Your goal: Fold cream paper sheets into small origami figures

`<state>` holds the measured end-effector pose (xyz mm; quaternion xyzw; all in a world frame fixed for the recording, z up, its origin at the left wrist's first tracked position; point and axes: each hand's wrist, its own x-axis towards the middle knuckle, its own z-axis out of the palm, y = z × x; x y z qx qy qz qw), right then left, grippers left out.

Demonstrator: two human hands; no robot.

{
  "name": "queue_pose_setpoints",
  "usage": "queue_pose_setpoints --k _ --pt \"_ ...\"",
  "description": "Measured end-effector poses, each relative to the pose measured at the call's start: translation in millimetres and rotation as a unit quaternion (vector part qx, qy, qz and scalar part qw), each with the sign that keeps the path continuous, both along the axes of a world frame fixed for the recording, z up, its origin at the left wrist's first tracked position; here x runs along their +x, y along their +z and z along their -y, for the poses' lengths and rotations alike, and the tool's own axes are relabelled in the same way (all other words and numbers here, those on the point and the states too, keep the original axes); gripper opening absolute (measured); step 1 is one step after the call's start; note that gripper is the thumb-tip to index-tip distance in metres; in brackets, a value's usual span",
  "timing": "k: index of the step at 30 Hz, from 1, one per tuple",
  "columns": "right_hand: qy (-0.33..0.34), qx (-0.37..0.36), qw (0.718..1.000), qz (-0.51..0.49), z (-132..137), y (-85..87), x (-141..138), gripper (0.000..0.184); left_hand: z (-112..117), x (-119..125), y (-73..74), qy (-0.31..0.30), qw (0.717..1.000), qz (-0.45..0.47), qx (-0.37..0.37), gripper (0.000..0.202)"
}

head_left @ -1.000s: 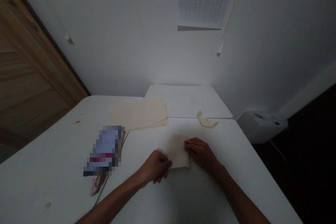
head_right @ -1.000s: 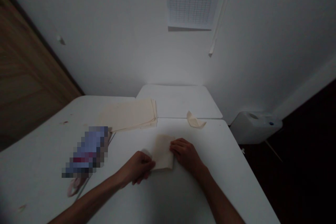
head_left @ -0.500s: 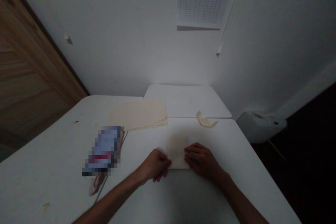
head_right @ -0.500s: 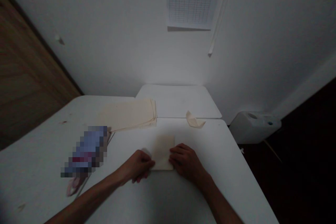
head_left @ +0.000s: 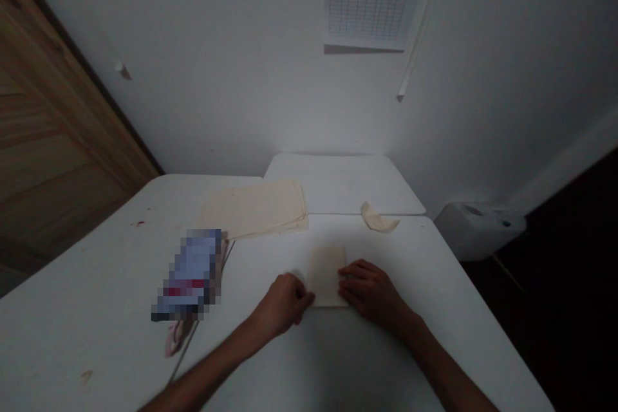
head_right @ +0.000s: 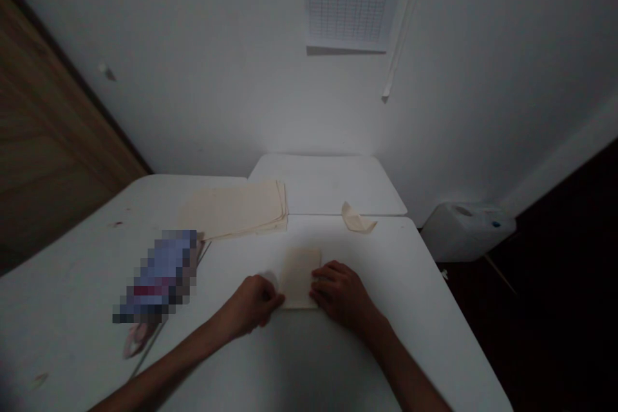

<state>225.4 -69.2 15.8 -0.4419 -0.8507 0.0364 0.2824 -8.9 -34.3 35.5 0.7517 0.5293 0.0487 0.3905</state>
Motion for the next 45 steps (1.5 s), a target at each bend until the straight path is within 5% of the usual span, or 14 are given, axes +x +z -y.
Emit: queue_pose_setpoints --k 5,8,11,14,23,28,33,36,41,45 --pt "-0.002 -0.003 1.0 -0.016 1.8 0.2 0.2 0.009 2.8 -5.4 -0.7 -0.008 0.987 -0.02 0.161 0.013" --pt "-0.002 -0.014 1.0 -0.009 4.2 1.4 -0.3 0.016 3.8 -12.0 -7.3 -0.12 0.95 0.084 0.276 0.021" --pt "-0.003 -0.017 1.0 0.001 5.6 2.8 -0.6 0.021 1.6 -18.5 -10.7 -0.22 0.913 0.155 0.306 0.028" --pt "-0.002 -0.019 1.0 0.006 4.1 2.4 -0.8 0.021 -3.2 -23.2 -8.2 -0.254 0.912 0.164 0.278 0.03" --pt "-0.009 -0.02 1.0 -0.022 11.7 3.5 1.7 0.024 -5.9 -24.7 4.3 -0.256 0.916 0.186 0.247 0.029" --pt "-0.07 -0.026 0.997 -0.028 29.2 3.5 -3.3 0.035 -0.6 -22.0 2.1 -0.242 0.915 0.177 0.27 0.025" --pt "-0.155 -0.007 0.987 -0.045 36.3 -2.9 -12.3 0.018 3.6 -17.1 -6.4 -0.226 0.914 0.146 0.303 0.021" --pt "-0.162 0.019 0.987 0.007 41.1 -5.9 -13.0 0.008 5.1 -13.8 -8.0 -0.226 0.91 0.134 0.322 0.02" --pt "-0.084 0.036 0.988 0.124 51.2 -7.3 -10.5 0.02 6.2 -11.8 -8.9 -0.22 0.903 0.134 0.344 0.021" --pt "-0.114 0.011 0.983 0.144 54.9 -9.7 -14.0 0.028 6.6 -12.3 -9.9 -0.216 0.901 0.136 0.35 0.02"
